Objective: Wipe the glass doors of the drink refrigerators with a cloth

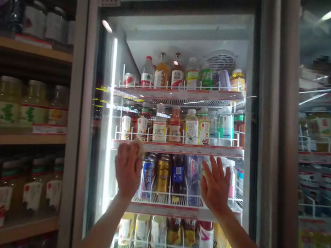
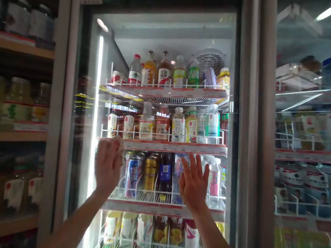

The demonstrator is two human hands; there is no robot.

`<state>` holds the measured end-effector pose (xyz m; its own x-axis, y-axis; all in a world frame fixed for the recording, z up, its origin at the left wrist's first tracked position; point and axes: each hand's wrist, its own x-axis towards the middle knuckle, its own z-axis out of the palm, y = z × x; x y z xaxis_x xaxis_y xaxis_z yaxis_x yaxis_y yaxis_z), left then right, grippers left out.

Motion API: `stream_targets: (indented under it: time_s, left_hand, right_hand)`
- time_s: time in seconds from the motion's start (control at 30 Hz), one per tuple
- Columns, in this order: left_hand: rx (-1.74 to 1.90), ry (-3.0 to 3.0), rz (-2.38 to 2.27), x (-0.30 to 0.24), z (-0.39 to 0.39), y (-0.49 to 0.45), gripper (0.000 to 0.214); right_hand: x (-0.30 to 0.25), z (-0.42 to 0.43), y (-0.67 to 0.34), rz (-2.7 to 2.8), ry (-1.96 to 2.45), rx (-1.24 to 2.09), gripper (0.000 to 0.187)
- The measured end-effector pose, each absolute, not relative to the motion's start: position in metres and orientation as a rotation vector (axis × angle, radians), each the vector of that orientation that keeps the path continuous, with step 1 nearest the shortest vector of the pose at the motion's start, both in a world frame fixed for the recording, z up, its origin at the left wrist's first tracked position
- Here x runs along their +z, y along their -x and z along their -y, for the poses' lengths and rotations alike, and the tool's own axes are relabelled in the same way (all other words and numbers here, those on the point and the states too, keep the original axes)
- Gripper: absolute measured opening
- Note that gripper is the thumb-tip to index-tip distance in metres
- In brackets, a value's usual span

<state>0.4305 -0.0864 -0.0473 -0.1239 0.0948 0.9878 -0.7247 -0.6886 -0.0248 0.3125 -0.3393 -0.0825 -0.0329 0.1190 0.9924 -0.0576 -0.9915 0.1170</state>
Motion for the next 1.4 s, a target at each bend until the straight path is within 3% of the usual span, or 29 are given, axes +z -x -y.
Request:
stream_targets:
  time_s: [0.13, 0.4, 0.7, 0.97, 1.23, 1.4]
  left_hand:
    - [1.885, -1.442, 0.48, -0.038, 0.078, -0.437, 0.046]
    - [1.922, -1.687, 1.072, -0.047, 0.16, -0.393, 0.045]
    - [1.884, -1.48, 0.431, -0.017, 0.07, -0.443, 0.046]
    - [1.984, -1.691, 1.154, -0.026, 0.141, -0.406, 0.042]
    - [1.909, -1.43, 0.458, 0.006, 0.062, -0.448, 0.045]
    - [1.988, -1.577, 0.923, -0.001, 0.134, -0.412, 0.043]
  right_hand:
    - [-0.082, 0.335, -0.313, -0.063, -2.082, 2.179, 0.063]
    - [-0.056, 0.316, -0.326, -0.192, -2.051, 2.102, 0.064]
    - [-0.056, 0.318, -0.327, -0.173, -2.062, 2.108, 0.066]
    - [-0.055, 0.318, -0.326, -0.215, -2.052, 2.13, 0.063]
    - [-0.056, 0.317, -0.328, -0.181, -2.051, 2.109, 0.066]
    - [-0.055, 0.316, -0.327, -0.2, -2.046, 2.125, 0.064]
